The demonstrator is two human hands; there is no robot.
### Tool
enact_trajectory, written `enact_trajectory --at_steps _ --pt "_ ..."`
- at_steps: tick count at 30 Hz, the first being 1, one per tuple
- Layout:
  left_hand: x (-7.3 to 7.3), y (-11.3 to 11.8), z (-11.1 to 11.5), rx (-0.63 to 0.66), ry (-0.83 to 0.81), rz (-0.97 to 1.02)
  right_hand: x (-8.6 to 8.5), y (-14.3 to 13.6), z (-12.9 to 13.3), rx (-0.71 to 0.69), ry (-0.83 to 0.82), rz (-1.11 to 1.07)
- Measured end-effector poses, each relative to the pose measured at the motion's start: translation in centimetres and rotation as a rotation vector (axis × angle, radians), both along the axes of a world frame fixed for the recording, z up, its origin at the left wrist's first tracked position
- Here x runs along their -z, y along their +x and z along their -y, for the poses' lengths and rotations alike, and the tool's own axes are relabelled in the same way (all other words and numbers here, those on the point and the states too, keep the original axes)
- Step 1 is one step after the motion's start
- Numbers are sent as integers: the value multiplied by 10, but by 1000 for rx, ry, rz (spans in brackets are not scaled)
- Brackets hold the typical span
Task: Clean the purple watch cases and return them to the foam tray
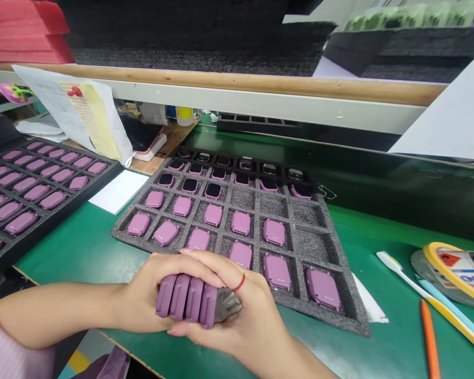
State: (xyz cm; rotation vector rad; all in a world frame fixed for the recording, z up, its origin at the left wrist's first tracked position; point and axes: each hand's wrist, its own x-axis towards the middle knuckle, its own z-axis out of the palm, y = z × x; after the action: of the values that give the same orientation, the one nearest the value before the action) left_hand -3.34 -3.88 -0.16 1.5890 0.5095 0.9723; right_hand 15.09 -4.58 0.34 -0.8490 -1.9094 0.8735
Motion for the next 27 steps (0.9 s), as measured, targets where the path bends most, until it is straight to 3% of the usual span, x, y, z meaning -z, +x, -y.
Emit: enact_trajectory --at_steps 7,17,27 --pt "1 0 0 22 -51 -20 0 1 0 14 8 -17" --pt "2 3 -7 21 -49 93 2 -1 -6 50 -171 0" --pt "5 3 -15 -43 14 3 3 -7 -9 53 -339 -79"
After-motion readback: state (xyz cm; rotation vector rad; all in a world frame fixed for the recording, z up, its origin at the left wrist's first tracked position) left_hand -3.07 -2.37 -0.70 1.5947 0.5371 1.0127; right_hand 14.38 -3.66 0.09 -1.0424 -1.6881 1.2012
